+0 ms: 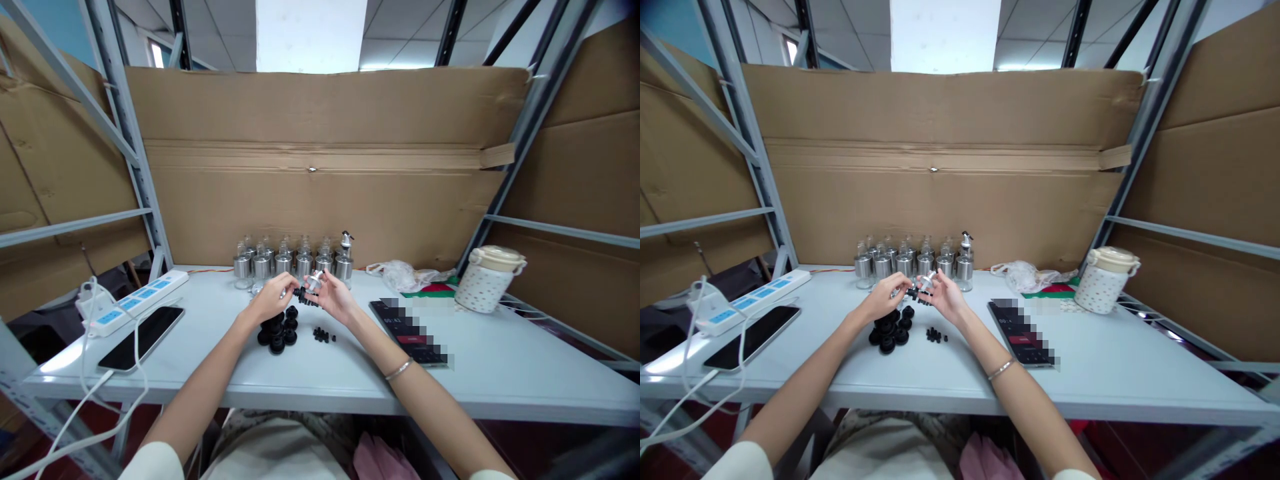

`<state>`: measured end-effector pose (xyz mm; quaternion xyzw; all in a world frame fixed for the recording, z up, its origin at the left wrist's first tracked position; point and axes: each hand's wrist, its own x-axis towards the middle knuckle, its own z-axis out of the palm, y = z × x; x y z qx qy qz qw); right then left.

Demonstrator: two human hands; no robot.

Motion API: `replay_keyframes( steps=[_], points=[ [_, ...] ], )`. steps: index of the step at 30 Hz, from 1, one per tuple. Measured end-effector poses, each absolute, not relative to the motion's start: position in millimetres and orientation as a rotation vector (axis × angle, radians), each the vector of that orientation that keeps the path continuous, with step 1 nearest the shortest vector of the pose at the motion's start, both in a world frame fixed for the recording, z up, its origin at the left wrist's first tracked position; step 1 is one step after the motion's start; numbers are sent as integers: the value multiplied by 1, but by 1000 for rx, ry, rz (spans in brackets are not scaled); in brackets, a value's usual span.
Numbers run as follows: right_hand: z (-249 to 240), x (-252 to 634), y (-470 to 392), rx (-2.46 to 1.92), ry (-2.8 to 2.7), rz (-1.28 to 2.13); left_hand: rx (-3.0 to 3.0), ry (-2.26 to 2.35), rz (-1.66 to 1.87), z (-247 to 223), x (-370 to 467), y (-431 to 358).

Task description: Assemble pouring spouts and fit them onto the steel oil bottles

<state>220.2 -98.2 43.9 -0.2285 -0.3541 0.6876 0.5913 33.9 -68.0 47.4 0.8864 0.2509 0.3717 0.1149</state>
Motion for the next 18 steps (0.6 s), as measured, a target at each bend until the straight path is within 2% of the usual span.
replay_keyframes(
  steps=[18],
  points=[
    [38, 230, -90, -522, -780, 1546, 2740, 781, 951, 49, 31, -69]
  ],
)
